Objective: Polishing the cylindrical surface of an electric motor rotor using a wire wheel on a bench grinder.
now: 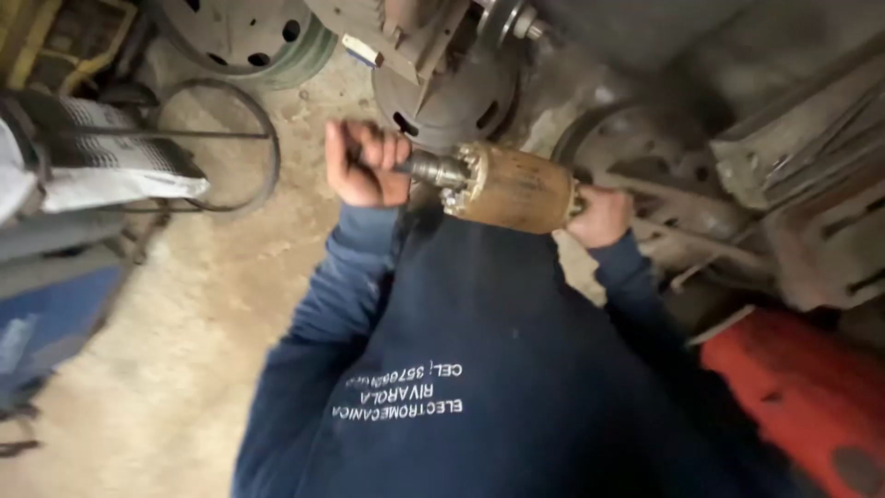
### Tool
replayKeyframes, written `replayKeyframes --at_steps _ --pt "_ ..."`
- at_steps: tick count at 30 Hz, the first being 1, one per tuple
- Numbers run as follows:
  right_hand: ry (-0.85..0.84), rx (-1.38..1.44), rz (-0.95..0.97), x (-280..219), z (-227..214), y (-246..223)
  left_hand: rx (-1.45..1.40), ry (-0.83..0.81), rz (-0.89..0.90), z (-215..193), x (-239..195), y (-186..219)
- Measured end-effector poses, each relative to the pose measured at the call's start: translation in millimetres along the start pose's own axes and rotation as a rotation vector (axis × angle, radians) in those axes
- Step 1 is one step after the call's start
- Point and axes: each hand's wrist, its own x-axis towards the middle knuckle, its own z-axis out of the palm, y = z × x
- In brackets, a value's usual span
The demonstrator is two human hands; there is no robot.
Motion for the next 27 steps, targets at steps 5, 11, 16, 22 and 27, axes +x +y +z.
replayKeyframes --at_steps 5,11,16,22,27 --pt "-0.069 -0.069 -0.081 21.6 -13.1 1.1 -0.117 0.249 -0.043 -44.9 0.9 5.6" --pt "-0.106 -0.242 -0.032 51.7 -28.8 -35.4 -0.194 0.196 -0.150 -89.1 38.3 8.5" --pt "-0.065 -0.250 -0.050 70.4 -26.2 -30.6 -0.119 0.286 -0.162 -83.1 69.7 1.2" --pt "-0.047 -0.276 -0.151 92.1 -23.0 14.8 -0.152 0.338 -0.054 -77.9 67.7 -24.3" --pt "0.054 -0.133 -0.322 95.3 -17.5 54.2 -0.138 0.319 -0.042 -57.9 70.4 -30.1"
